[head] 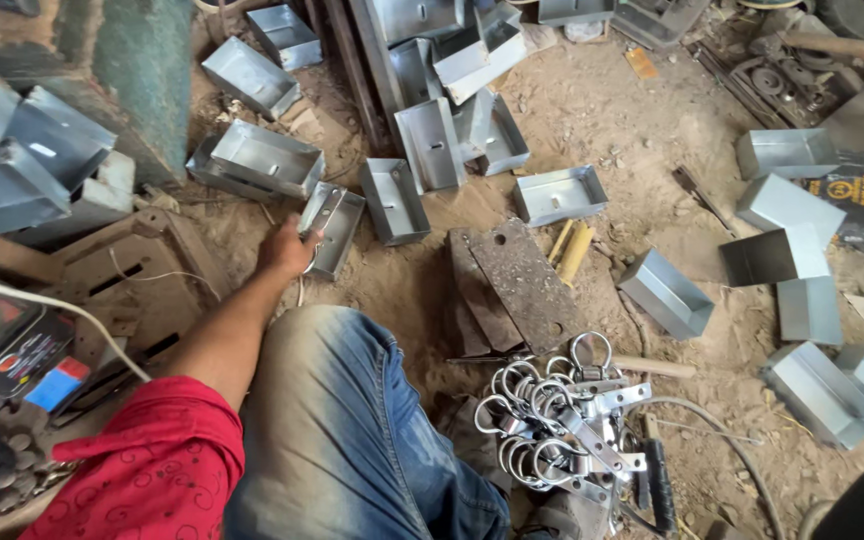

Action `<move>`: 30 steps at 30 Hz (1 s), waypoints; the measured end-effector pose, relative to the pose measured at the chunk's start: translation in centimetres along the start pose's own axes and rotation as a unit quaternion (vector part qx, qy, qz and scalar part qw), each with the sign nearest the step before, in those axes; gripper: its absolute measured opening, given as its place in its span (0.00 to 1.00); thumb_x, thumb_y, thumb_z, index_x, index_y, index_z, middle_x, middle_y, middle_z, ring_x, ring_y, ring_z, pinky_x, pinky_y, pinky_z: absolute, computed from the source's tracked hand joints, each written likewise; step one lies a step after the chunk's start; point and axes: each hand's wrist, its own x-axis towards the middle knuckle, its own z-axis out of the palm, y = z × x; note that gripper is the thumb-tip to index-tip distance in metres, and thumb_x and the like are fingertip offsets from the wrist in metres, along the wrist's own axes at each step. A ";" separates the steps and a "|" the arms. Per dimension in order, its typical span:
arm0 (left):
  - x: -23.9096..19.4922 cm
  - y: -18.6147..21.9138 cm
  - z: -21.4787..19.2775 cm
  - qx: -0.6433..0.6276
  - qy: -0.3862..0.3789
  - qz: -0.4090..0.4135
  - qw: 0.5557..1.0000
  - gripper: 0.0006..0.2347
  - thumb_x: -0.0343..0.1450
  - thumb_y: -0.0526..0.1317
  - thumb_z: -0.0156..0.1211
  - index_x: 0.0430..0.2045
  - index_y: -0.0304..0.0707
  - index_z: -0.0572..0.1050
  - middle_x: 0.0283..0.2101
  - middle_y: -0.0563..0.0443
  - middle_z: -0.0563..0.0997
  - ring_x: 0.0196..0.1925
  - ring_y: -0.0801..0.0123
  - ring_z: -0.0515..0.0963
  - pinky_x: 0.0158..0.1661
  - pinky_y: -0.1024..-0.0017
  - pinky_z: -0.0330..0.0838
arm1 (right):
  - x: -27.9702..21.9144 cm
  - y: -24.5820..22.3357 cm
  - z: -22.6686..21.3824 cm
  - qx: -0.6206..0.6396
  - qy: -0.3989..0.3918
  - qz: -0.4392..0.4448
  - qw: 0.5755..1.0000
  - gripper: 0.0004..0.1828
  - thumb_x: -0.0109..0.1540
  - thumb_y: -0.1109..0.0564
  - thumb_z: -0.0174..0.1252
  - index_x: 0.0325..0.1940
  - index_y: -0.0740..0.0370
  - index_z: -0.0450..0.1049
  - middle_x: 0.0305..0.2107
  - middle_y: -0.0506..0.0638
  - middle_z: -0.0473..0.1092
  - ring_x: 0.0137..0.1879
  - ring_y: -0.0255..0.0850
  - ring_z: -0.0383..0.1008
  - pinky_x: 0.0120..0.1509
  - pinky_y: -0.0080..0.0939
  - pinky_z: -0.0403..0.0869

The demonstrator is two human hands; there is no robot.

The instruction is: The person uses an angle grinder to smooth the edges of small metal pieces, including brackets and rings, while sitting on a workshop floor surrounded by metal components.

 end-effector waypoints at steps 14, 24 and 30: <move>-18.1 29.9 -7.9 -0.002 -0.495 0.339 0.800 0.18 0.67 0.53 0.67 0.39 0.38 0.83 0.38 0.41 0.87 0.37 0.57 0.86 0.40 0.61 0.79 | -7.5 -0.9 -10.9 -0.027 0.069 -0.033 0.997 0.20 0.60 0.64 0.68 0.55 0.64 0.73 0.42 0.51 0.74 0.43 0.44 0.79 0.50 0.51 0.81; -31.2 32.1 11.1 0.081 -0.079 0.617 0.779 0.18 0.66 0.40 0.60 0.51 0.43 0.75 0.52 0.46 0.77 0.61 0.54 0.72 0.59 0.51 0.66 | -8.2 0.1 -9.8 -0.073 0.046 -0.063 0.994 0.22 0.57 0.65 0.68 0.54 0.68 0.73 0.41 0.51 0.75 0.42 0.44 0.78 0.48 0.48 0.79; -32.1 32.5 13.9 0.118 -0.141 0.587 0.788 0.10 0.72 0.37 0.55 0.47 0.45 0.76 0.51 0.48 0.74 0.57 0.53 0.72 0.63 0.37 0.58 | -9.1 -0.1 -8.7 -0.091 0.041 -0.054 0.994 0.25 0.54 0.64 0.67 0.55 0.65 0.72 0.42 0.51 0.74 0.43 0.43 0.78 0.48 0.48 0.80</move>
